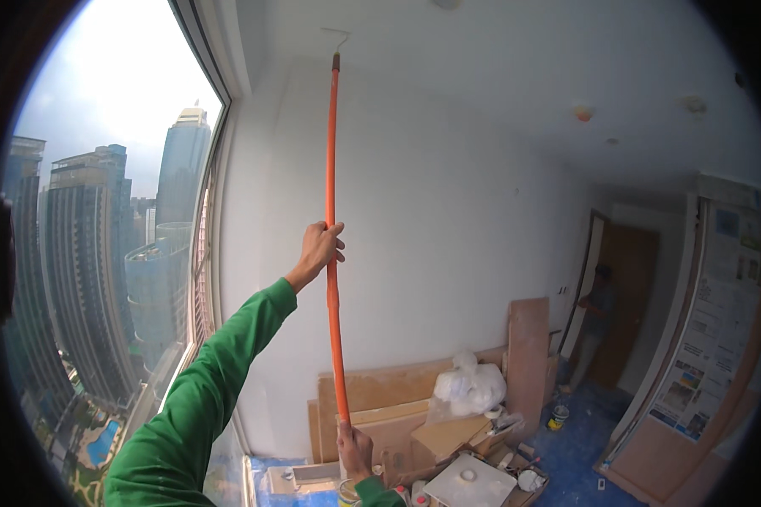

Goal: The person paints the ceiling white using a roller attached to a long orange extension pole. They repeatedly dip the roller into a paint bucket on the floor and apply paint to the ceiling surface in long strokes.

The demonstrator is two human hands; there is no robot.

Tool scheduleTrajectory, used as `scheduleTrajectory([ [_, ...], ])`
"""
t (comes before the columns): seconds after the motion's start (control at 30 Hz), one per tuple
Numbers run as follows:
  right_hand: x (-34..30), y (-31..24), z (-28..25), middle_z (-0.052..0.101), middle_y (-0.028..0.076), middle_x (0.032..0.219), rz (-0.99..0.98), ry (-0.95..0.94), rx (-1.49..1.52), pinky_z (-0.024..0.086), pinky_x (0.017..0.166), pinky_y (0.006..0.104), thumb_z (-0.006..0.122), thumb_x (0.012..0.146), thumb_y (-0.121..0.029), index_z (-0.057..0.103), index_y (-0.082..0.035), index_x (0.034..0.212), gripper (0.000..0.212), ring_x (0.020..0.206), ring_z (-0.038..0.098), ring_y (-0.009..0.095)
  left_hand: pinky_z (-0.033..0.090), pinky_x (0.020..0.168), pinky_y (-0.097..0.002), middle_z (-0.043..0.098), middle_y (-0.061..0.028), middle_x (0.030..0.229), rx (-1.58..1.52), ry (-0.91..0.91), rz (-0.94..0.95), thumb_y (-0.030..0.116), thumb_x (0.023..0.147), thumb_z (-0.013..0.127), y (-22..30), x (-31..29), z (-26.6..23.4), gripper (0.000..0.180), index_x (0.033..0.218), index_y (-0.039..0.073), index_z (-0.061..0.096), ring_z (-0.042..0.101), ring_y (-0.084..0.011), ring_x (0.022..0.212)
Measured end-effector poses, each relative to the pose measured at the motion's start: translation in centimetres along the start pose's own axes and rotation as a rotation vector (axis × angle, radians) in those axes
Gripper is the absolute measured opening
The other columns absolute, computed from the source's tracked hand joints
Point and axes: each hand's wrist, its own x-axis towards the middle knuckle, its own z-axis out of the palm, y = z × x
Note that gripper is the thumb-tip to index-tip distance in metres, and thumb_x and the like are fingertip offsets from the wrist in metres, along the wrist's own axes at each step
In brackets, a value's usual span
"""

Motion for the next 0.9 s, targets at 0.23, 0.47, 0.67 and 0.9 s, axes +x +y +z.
scheduleTrajectory([
  [0.23,4.1,-1.9,2.4,0.048,-0.001,0.055,0.105,-0.036,0.048,0.035,0.046,0.0264,0.051,0.097,-0.059,0.052,-0.008,0.064,0.061,0.049,0.046,0.008,0.058,0.053,-0.0372,0.063,-0.023,0.08,0.006,0.002,-0.082,0.022,0.09,0.059,-1.6,5.2,-1.9,0.04,0.1,-0.017,0.055,0.067,-0.0307,0.059],
  [0.47,7.4,-3.9,4.6,0.047,-0.001,0.055,0.105,-0.03,0.063,0.035,0.045,0.0258,0.05,0.096,-0.062,0.053,-0.007,0.063,0.064,0.048,0.045,0.008,0.057,0.053,-0.0382,0.064,-0.0252,0.085,-0.007,0.012,-0.109,0.025,0.091,0.06,-2.1,9.9,-2.9,0.046,0.108,-0.018,0.054,0.068,-0.0327,0.059],
  [0.67,8.5,-5.3,5.0,0.043,-0.002,0.053,0.05,-0.003,0.069,0.029,0.039,0.0244,0.05,0.099,-0.056,0.05,-0.008,0.066,0.058,0.042,0.04,0.007,0.057,0.051,-0.0386,0.063,-0.0252,0.085,-0.007,0.046,-0.13,0.024,0.09,0.062,0.2,10.8,-3.0,0.045,0.108,-0.017,0.052,0.067,-0.0327,0.059],
  [0.9,4.0,-4.4,2.4,0.043,-0.002,0.052,-0.013,0.049,0.018,0.03,0.04,0.0257,0.047,0.1,-0.055,0.051,-0.008,0.065,0.059,0.044,0.042,0.007,0.056,0.049,-0.0365,0.064,-0.0222,0.081,0.015,-0.041,-0.112,0.02,0.087,0.065,1.6,6.2,-1.7,0.038,0.096,-0.016,0.056,0.068,-0.0308,0.058],
])
